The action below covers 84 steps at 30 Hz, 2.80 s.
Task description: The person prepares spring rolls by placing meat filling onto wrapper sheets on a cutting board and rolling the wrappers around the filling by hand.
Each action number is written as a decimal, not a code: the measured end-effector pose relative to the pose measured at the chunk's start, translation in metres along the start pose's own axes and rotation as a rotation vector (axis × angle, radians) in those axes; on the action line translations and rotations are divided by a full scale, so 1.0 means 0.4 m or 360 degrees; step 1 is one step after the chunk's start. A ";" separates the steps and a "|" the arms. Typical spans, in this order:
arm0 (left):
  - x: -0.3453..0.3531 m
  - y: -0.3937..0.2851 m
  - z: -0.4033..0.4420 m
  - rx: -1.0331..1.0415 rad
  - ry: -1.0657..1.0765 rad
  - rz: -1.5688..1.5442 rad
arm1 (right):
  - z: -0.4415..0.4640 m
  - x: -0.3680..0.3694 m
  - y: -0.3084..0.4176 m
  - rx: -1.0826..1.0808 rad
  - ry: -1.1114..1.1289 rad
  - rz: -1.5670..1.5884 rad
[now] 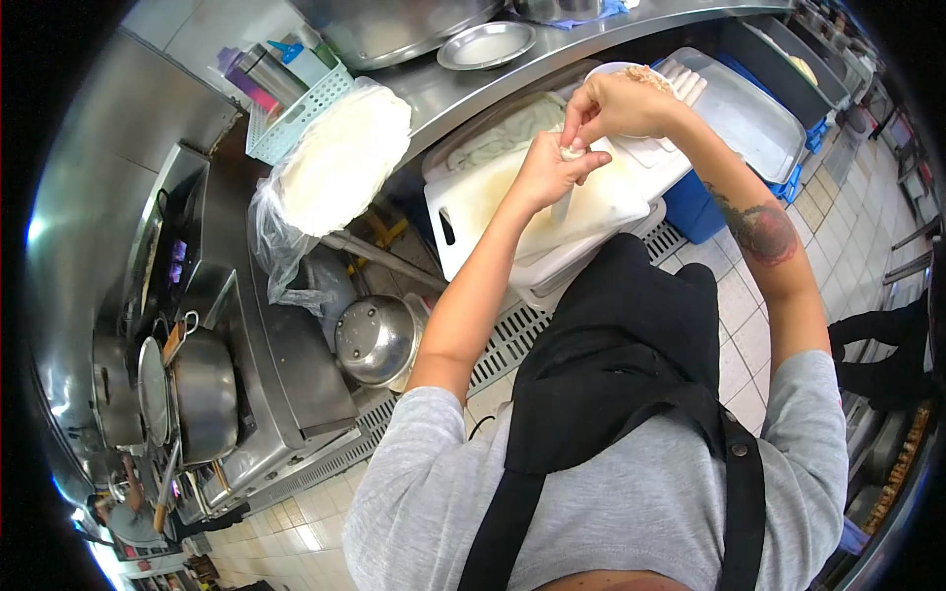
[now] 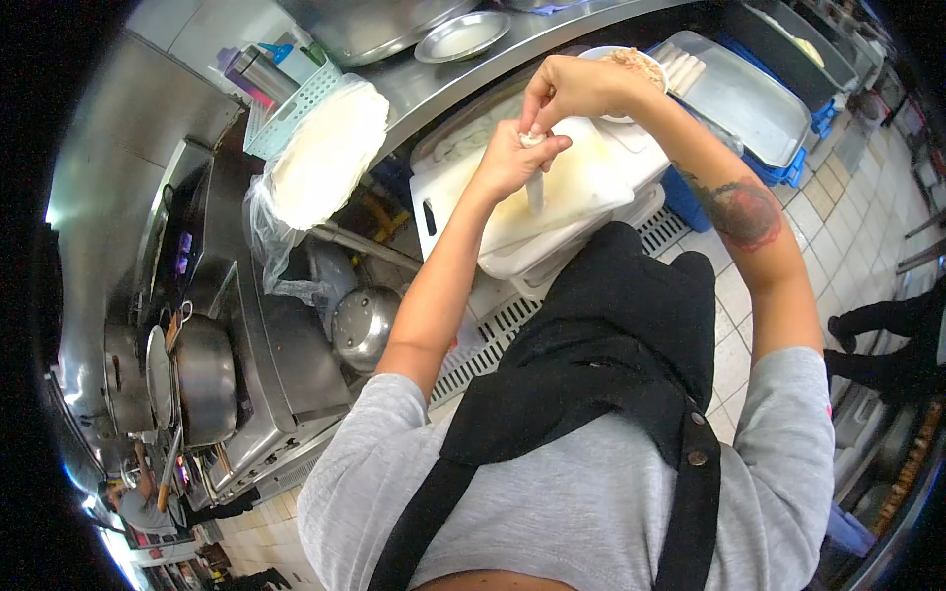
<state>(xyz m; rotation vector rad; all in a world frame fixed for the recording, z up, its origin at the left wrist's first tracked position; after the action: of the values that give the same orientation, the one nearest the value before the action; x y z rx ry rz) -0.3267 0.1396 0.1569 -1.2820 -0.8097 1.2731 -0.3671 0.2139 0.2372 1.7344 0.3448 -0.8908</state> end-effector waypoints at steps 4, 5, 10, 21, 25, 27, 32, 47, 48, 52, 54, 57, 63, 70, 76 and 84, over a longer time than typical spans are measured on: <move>0.020 -0.007 -0.005 -0.0044 0.0098 -0.0013 | 0.024 0.020 -0.073 0.0102 -0.0001 0.0223; 0.025 -0.010 -0.003 -0.0060 0.0115 0.0020 | 0.026 0.022 -0.086 0.0071 -0.0019 0.0198; 0.017 -0.029 0.016 0.0005 0.0054 -0.0289 | -0.043 0.010 -0.102 -0.0085 -0.0250 0.1073; 0.092 -0.090 0.299 0.0336 -0.0264 -0.0703 | -0.256 -0.094 -0.442 -0.0012 -0.0995 0.1313; 0.093 0.048 0.267 0.0127 -0.0166 0.0094 | -0.300 -0.266 -0.822 0.0460 -0.1471 0.1484; 0.087 0.105 0.219 -0.0009 -0.0138 0.0546 | -0.281 -0.327 -1.051 0.0660 -0.1523 0.1460; 0.066 0.200 0.109 -0.0256 -0.0125 0.0685 | -0.225 -0.363 -1.433 0.1242 -0.1819 0.1316; 0.050 0.238 0.039 -0.0398 0.0005 0.0544 | -0.202 -0.301 -1.482 0.1066 -0.1470 0.1458; 0.051 0.236 0.036 -0.0396 0.0013 0.0547 | -0.209 -0.307 -1.493 0.1073 -0.1485 0.1534; 0.056 0.235 0.024 -0.0368 0.0037 0.0574 | -0.204 -0.395 -1.669 0.1278 -0.1579 0.0902; 0.060 0.238 0.021 -0.0357 0.0045 0.0572 | -0.170 -0.403 -1.694 0.1175 -0.1485 0.0901; 0.060 0.238 0.023 -0.0376 0.0037 0.0581 | -0.159 -0.406 -1.642 0.1006 -0.1493 0.1193; 0.062 0.238 0.023 -0.0370 0.0058 0.0594 | -0.193 -0.369 -1.621 0.1128 -0.1505 0.1038; 0.042 0.190 -0.024 -0.0332 -0.0108 0.0644 | -0.224 -0.264 -1.540 0.0993 -0.2007 0.1553; 0.006 0.147 -0.113 -0.0315 -0.0237 0.0656 | -0.188 -0.215 -1.577 0.0864 -0.1977 0.0884; -0.125 0.031 -0.234 -0.0130 -0.0676 0.1157 | -0.453 0.056 -1.085 0.0399 -0.2471 0.1259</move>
<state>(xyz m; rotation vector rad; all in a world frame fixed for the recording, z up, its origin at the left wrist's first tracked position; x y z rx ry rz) -0.2493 0.0684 0.1383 -1.4534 -0.7065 2.1631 -0.5528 0.5291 -0.0590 0.7781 -1.3922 -1.3635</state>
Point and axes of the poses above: each hand's wrist, its own z-axis towards the middle knuckle, its own x-axis out of the palm, y = z × x, the point moved 8 cm from there along z, towards the middle knuckle, and after that the axes turned 6 degrees about y, right-handed, at the moved point
